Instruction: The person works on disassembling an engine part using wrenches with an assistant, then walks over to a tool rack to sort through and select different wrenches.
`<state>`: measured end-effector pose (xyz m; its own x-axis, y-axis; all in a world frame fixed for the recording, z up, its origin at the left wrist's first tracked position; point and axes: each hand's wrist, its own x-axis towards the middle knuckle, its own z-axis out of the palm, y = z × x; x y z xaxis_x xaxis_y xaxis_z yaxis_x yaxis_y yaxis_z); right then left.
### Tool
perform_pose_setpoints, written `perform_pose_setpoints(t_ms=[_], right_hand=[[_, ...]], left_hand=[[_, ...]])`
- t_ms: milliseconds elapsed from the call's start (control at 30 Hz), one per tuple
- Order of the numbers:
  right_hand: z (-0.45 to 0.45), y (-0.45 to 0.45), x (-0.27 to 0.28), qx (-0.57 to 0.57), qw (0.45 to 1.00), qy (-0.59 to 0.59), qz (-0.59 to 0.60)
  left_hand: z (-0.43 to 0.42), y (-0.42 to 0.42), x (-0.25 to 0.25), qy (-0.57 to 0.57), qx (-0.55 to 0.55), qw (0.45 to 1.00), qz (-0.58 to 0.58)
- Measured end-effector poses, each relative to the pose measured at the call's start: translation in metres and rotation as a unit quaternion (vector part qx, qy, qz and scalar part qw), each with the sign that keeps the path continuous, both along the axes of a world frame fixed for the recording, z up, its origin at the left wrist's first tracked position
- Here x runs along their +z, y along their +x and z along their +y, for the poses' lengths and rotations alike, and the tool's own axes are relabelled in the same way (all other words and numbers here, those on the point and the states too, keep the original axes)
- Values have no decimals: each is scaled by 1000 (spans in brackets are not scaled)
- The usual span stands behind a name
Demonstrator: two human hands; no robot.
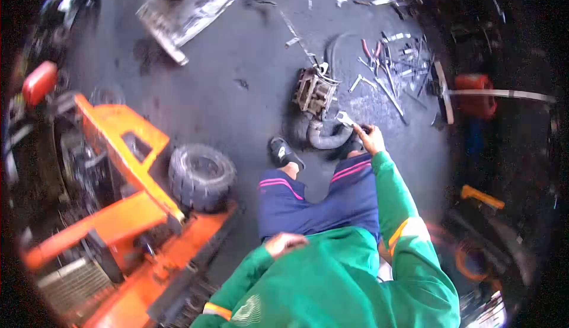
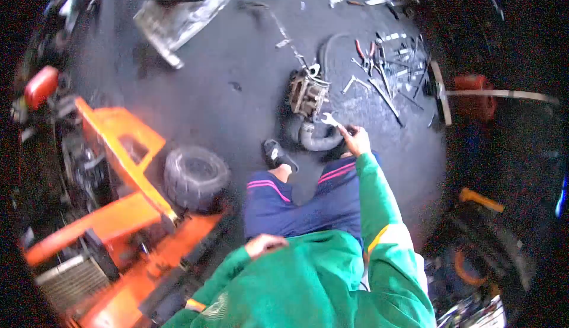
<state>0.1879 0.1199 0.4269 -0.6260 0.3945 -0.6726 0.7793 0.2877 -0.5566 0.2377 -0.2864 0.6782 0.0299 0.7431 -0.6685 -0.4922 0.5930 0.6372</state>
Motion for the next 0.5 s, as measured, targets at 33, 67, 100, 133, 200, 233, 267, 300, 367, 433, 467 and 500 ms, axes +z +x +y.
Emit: perform_pose_setpoints(t_ms=[33, 67, 100, 133, 200, 233, 267, 300, 367, 433, 467, 500], right_hand=[[-4, 1, -12, -24, 999, 13, -25], [-2, 7, -47, -45, 998, 40, -17], [-7, 17, -99, -58, 996, 63, -8], [-17, 32, -151, -72, 994, 80, -4], [-38, 58, -269, -146, 988, -46, -19], [-56, 40, -250, -139, 985, -99, -9], [-88, 33, -269, -251, 955, -158, -23], [-123, 26, -282, -362, 895, -256, 49], [-171, -1, -262, -529, 732, -414, 115], [-205, -18, -260, -629, 606, -475, 109], [-215, -22, -257, -635, 579, -494, 131], [-221, -25, -254, -655, 563, -486, 131]], left_hand=[[-28, 36, -21, -2, 92, 991, -100], [-48, 48, -49, 54, -6, 998, 1], [-32, 17, -38, 13, -48, 998, 28], [-13, -8, -47, -7, -52, 999, 14], [18, -57, -100, -115, -92, 989, -18], [28, -77, -143, -119, -36, 992, 35], [38, -99, -190, -118, 17, 989, 88], [44, -122, -248, -112, 57, 982, 137], [94, -183, -340, -68, 151, 945, 281], [143, -221, -428, -40, 243, 896, 369], [161, -235, -461, 9, 214, 892, 399], [180, -244, -478, -3, 165, 919, 357]])
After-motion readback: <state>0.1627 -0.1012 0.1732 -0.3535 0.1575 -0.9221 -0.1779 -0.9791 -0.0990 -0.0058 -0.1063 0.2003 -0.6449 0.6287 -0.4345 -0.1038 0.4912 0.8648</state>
